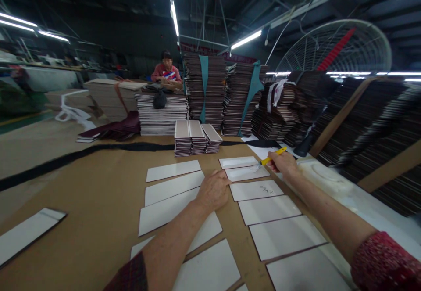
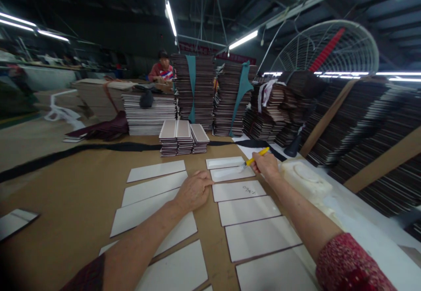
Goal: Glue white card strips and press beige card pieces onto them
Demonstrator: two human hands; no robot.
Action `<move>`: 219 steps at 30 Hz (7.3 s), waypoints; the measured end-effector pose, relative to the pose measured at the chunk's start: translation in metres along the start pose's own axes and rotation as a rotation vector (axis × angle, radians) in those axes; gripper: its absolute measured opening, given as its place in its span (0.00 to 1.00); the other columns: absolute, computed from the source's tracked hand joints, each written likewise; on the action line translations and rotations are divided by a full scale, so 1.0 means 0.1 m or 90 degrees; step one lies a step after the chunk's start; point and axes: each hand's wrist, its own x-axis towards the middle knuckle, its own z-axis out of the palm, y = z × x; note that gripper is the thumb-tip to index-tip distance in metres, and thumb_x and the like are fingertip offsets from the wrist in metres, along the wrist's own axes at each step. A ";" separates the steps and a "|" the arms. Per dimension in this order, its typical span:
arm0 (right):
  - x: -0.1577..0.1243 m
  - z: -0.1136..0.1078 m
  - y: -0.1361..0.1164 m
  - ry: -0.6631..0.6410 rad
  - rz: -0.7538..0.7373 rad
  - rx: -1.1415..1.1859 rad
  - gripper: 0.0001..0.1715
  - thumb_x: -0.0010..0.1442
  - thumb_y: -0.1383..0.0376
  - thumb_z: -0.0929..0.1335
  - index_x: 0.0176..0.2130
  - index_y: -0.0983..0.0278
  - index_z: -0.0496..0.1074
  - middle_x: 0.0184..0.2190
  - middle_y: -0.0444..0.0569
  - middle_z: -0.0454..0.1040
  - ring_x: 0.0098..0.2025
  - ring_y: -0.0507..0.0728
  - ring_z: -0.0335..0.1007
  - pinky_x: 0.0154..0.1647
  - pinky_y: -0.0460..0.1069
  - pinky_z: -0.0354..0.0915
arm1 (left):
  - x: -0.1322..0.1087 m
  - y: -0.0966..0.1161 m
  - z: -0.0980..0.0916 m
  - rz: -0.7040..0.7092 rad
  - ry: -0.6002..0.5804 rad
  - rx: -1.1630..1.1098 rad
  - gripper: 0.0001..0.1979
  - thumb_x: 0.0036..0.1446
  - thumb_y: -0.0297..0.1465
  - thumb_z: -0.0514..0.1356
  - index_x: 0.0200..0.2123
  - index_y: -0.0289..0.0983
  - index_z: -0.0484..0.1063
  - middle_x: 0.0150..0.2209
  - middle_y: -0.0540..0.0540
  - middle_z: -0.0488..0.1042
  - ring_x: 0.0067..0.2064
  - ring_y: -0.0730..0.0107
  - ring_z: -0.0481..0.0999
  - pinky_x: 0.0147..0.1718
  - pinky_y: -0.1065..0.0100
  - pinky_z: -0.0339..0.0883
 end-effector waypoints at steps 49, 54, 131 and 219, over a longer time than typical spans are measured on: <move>-1.02 0.15 0.02 -0.154 0.082 0.194 0.15 0.69 0.57 0.67 0.45 0.67 0.72 0.35 0.45 0.74 0.29 0.50 0.70 0.28 0.46 0.70 | -0.18 0.36 -0.28 0.036 -0.158 0.028 0.24 0.50 0.18 0.54 0.46 0.40 0.78 0.43 0.46 0.79 0.47 0.60 0.75 0.52 0.62 0.69; -0.96 0.11 0.05 -0.148 0.068 0.154 0.16 0.69 0.56 0.68 0.46 0.67 0.72 0.37 0.47 0.75 0.32 0.51 0.72 0.32 0.48 0.72 | -0.19 0.43 -0.23 0.054 -0.158 0.056 0.16 0.52 0.19 0.54 0.40 0.36 0.78 0.39 0.42 0.76 0.45 0.57 0.74 0.52 0.57 0.67; -1.19 -0.97 0.45 -0.008 -0.038 -0.206 0.17 0.68 0.55 0.68 0.42 0.67 0.74 0.37 0.47 0.76 0.35 0.54 0.74 0.38 0.51 0.73 | -0.77 0.88 -0.26 0.027 -0.212 0.095 0.24 0.55 0.19 0.53 0.53 0.40 0.69 0.53 0.44 0.73 0.52 0.54 0.67 0.49 0.55 0.65; -2.46 -1.05 0.97 -0.107 0.008 0.435 0.22 0.46 0.53 0.76 0.34 0.65 0.72 0.19 0.44 0.73 0.15 0.49 0.61 0.13 0.43 0.58 | -1.30 1.76 -0.58 0.123 -0.314 0.039 0.23 0.61 0.23 0.53 0.58 0.43 0.65 0.55 0.45 0.71 0.52 0.56 0.67 0.48 0.55 0.63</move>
